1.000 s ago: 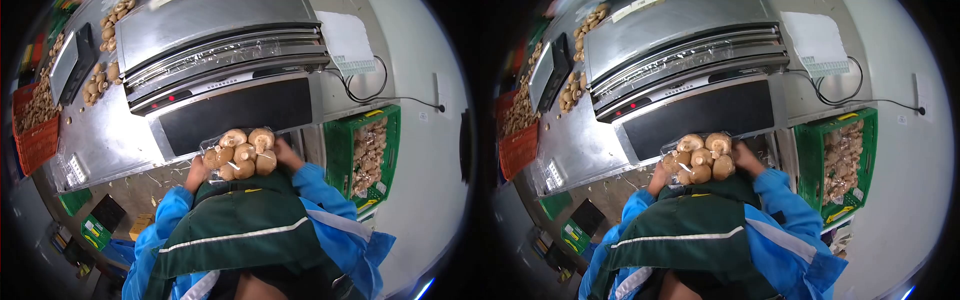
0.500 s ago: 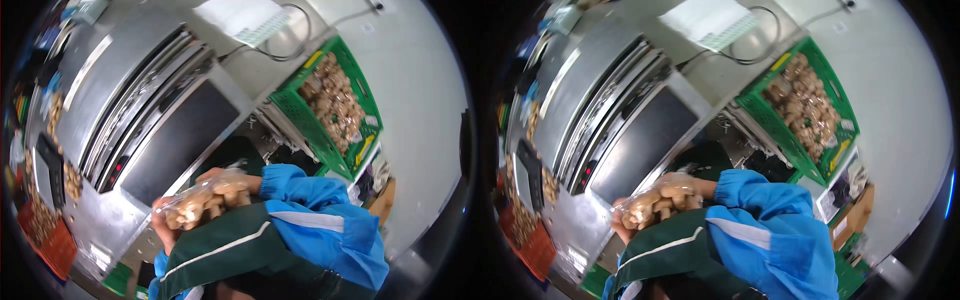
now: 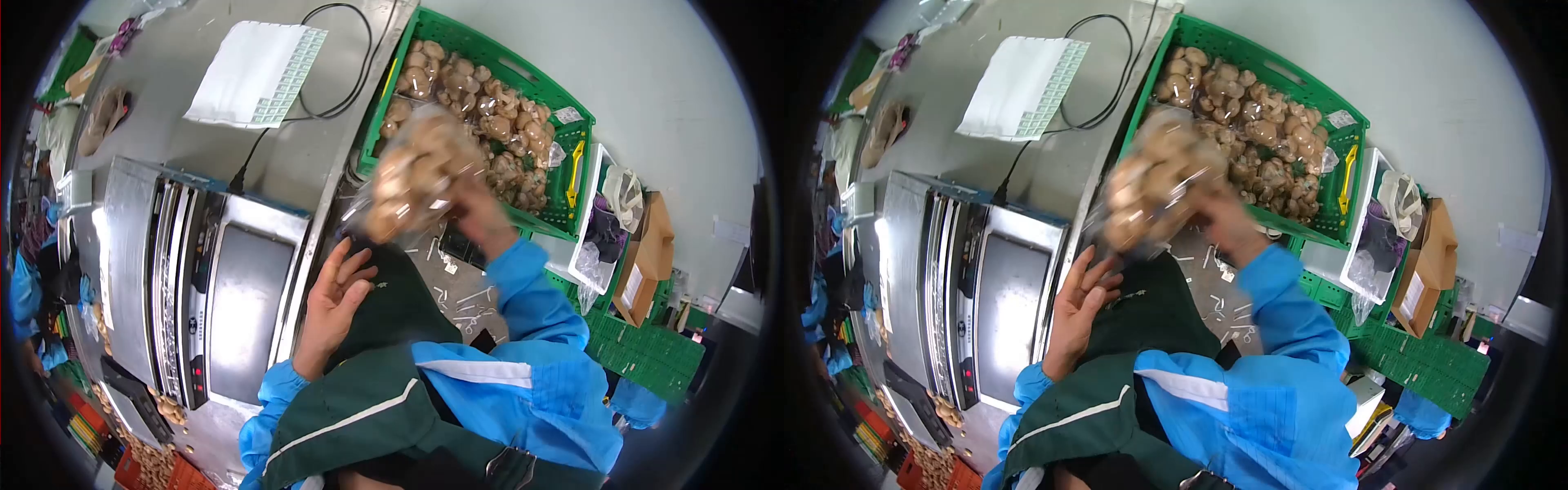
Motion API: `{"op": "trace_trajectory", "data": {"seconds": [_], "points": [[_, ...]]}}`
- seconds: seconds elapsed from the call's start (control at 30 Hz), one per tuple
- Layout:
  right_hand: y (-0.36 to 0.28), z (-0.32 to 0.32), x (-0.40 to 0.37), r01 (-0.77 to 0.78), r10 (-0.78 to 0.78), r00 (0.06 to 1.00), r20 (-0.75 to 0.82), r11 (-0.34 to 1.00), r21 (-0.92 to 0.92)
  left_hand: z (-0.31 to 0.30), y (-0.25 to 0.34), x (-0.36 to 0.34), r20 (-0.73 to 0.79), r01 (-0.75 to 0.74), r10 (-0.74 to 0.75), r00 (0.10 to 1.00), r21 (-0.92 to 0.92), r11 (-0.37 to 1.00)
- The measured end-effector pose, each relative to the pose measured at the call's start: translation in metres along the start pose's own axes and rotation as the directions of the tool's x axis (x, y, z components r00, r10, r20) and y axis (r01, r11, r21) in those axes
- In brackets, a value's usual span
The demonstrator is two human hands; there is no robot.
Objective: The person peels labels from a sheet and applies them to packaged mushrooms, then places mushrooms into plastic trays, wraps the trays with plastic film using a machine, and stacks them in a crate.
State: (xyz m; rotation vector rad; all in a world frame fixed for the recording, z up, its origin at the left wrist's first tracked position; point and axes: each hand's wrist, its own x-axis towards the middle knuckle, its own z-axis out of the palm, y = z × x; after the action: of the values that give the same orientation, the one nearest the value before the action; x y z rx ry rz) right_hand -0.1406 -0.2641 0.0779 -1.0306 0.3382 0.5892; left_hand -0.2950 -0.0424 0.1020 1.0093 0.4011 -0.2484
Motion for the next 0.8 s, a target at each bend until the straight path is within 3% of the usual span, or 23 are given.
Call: {"op": "trace_trajectory", "data": {"seconds": [0.03,0.07,0.1,0.2,0.27,0.3,0.37,0.43,0.5,0.57,0.63,0.67,0.7,0.73,0.77,0.8], "points": [[-0.020,-0.055,0.017,0.114,-0.111,0.993,0.029,0.983,-0.141,0.002,-0.001,0.004,0.007,0.006,-0.006,1.000,0.009,1.000],[-0.047,-0.097,0.027,0.135,-0.136,0.991,0.005,0.973,-0.185,0.000,-0.003,0.007,-0.005,0.044,-0.044,0.999,0.070,0.997],[-0.070,-0.113,0.030,0.164,-0.205,0.971,-0.121,0.945,-0.283,-0.002,-0.005,0.010,-0.020,0.080,-0.078,0.997,0.129,0.988],[-0.096,-0.202,0.053,0.151,-0.204,0.964,-0.169,0.948,-0.280,-0.008,-0.010,0.012,-0.098,0.143,-0.128,0.987,0.173,0.974],[-0.094,-0.231,0.068,-0.109,-0.043,0.952,-0.304,0.878,-0.467,-0.007,-0.011,0.013,-0.173,0.188,-0.155,0.973,0.192,0.963],[-0.088,-0.238,0.076,-0.111,-0.037,0.954,-0.297,0.878,-0.466,-0.007,-0.012,0.014,-0.181,0.187,-0.153,0.972,0.192,0.963],[-0.070,-0.250,0.091,-0.279,0.188,0.954,-0.235,0.845,-0.456,-0.007,-0.012,0.014,-0.190,0.189,-0.151,0.970,0.206,0.960],[-0.041,-0.268,0.114,-0.283,0.202,0.954,-0.220,0.848,-0.449,-0.006,-0.012,0.015,-0.206,0.199,-0.156,0.966,0.210,0.957],[-0.025,-0.301,0.132,-0.066,0.010,0.989,-0.149,0.925,-0.374,-0.008,-0.013,0.014,-0.243,0.198,-0.146,0.959,0.204,0.959],[-0.035,-0.303,0.117,-0.194,-0.009,0.943,-0.331,0.796,-0.573,-0.016,-0.022,0.011,-0.191,0.147,-0.103,0.976,0.229,0.962],[-0.039,-0.330,0.123,-0.263,0.008,0.918,-0.397,0.760,-0.594,-0.026,-0.024,0.001,-0.193,0.087,-0.030,0.981,0.292,0.953],[-0.041,-0.352,0.128,-0.161,-0.012,0.960,-0.281,0.797,-0.583,-0.034,-0.027,-0.007,-0.187,0.063,-0.005,0.982,0.302,0.951],[-0.035,-0.328,0.124,0.074,-0.209,0.964,-0.166,0.808,-0.585,-0.042,-0.031,-0.013,-0.212,0.019,0.036,0.977,0.248,0.969],[-0.054,-0.294,0.126,0.036,-0.314,0.937,-0.152,0.521,-0.853,-0.049,-0.028,-0.023,-0.277,0.004,0.055,0.959,0.211,0.978],[-0.074,-0.254,0.126,-0.073,-0.416,0.899,-0.136,0.164,-0.984,-0.059,-0.035,-0.031,-0.340,-0.048,0.120,0.933,0.213,0.976],[-0.077,-0.231,0.130,0.200,-0.539,0.837,0.093,0.143,-0.969,-0.069,-0.031,-0.044,-0.420,-0.081,0.151,0.895,0.181,0.980]]}}
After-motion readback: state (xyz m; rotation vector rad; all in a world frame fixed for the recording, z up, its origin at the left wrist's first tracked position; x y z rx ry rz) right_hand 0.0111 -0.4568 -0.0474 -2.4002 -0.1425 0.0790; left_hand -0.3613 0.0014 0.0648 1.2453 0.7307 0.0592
